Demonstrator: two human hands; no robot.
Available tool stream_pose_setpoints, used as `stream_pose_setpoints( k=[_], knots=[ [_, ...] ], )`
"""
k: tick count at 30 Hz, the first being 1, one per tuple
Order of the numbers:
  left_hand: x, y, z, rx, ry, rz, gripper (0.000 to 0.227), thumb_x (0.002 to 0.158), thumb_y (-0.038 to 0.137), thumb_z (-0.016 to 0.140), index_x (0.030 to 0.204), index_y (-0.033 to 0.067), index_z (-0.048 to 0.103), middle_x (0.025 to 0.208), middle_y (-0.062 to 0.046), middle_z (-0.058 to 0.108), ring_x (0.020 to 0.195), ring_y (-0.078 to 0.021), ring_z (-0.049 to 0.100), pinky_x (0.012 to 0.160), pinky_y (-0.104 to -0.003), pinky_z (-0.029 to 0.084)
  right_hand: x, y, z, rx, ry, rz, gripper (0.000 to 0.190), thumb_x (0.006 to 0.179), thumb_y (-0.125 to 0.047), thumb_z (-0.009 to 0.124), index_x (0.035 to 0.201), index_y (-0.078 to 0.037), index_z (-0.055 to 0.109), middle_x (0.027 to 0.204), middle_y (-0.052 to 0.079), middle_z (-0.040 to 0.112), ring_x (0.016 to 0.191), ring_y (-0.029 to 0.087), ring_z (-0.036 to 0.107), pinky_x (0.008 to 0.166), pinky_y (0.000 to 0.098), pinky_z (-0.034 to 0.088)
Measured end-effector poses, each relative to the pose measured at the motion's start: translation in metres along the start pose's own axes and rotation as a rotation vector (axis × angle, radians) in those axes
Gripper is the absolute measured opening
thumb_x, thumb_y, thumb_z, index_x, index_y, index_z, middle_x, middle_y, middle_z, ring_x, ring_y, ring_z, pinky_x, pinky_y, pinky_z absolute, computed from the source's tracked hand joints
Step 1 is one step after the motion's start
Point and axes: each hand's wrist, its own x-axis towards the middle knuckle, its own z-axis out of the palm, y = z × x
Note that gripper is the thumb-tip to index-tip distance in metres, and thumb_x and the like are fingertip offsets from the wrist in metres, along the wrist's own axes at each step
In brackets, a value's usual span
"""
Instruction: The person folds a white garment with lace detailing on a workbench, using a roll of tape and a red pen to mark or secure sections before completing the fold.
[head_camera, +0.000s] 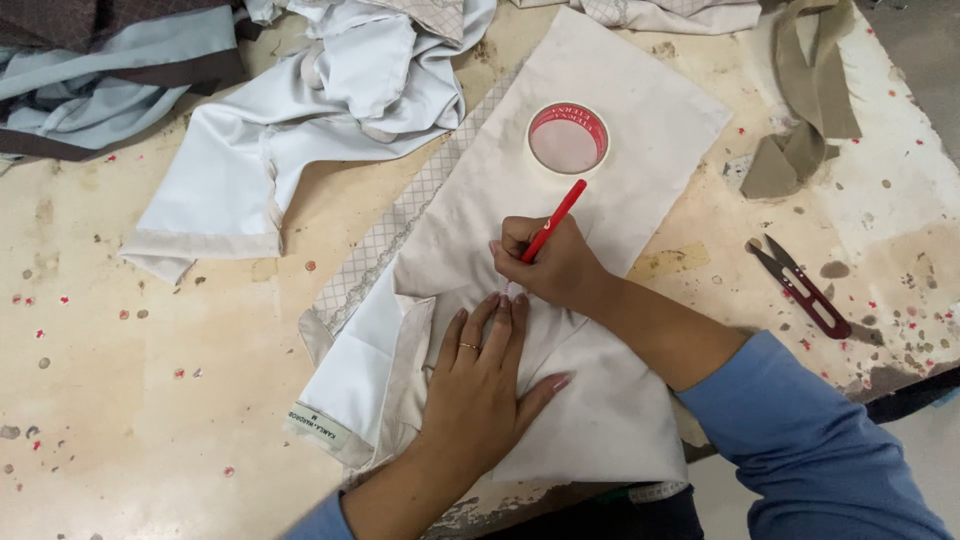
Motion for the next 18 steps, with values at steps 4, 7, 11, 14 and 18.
stream_pose_setpoints(
  k=[4, 7, 11, 14, 18],
  knots=[
    [-0.0003, 0.0005, -0.0014, 0.013, 0.008, 0.005, 0.078, 0.100, 0.063, 0.049, 0.143, -0.0032, 0.052, 0.134, -0.013, 0.059, 0.134, -0.0316, 0.051, 0.113, -0.051, 0.040, 0.0002, -0.0042, 0.0027, 0.028, -0.003, -0.029, 0.045, 0.096, -0.004, 0.063, 0.066, -0.014, 0.030, 0.060, -0.006, 0.029, 0.058, 0.008, 0.027, 0.055, 0.0238, 0.028],
    [0.0014, 0.0009, -0.0024, -0.007, 0.011, 0.007, 0.080, 0.100, 0.062, 0.051, 0.144, -0.0042, 0.051, 0.134, -0.013, 0.058, 0.134, -0.0319, 0.050, 0.113, -0.051, 0.041, 0.0008, -0.0027, 0.0019, -0.005, 0.043, -0.065, 0.045, 0.096, -0.004, 0.062, 0.066, -0.014, 0.030, 0.060, -0.006, 0.030, 0.059, 0.007, 0.027, 0.055, 0.0236, 0.028],
    [0.0015, 0.0001, -0.0028, -0.015, 0.028, 0.009, 0.077, 0.100, 0.061, 0.050, 0.142, -0.0044, 0.053, 0.132, -0.014, 0.059, 0.133, -0.0328, 0.052, 0.112, -0.051, 0.042, -0.0002, -0.0062, 0.0027, 0.030, 0.017, -0.033, 0.046, 0.095, -0.002, 0.061, 0.066, -0.014, 0.028, 0.059, -0.006, 0.028, 0.058, 0.008, 0.025, 0.055, 0.0233, 0.027],
    [0.0008, 0.0012, -0.0013, -0.029, 0.022, 0.004, 0.077, 0.101, 0.061, 0.050, 0.142, -0.0044, 0.053, 0.131, -0.014, 0.059, 0.133, -0.0331, 0.052, 0.112, -0.052, 0.042, -0.0013, -0.0034, 0.0022, 0.020, 0.033, -0.044, 0.045, 0.095, -0.003, 0.061, 0.067, -0.014, 0.028, 0.060, -0.007, 0.027, 0.058, 0.008, 0.025, 0.055, 0.0232, 0.027],
    [0.0014, 0.0006, -0.0014, -0.021, 0.029, 0.004, 0.078, 0.099, 0.061, 0.052, 0.141, -0.0040, 0.053, 0.133, -0.014, 0.059, 0.132, -0.0328, 0.052, 0.112, -0.052, 0.042, -0.0004, -0.0025, 0.0033, -0.013, 0.044, -0.083, 0.045, 0.095, -0.002, 0.062, 0.068, -0.014, 0.029, 0.061, -0.006, 0.028, 0.059, 0.008, 0.024, 0.055, 0.0234, 0.026]
  ],
)
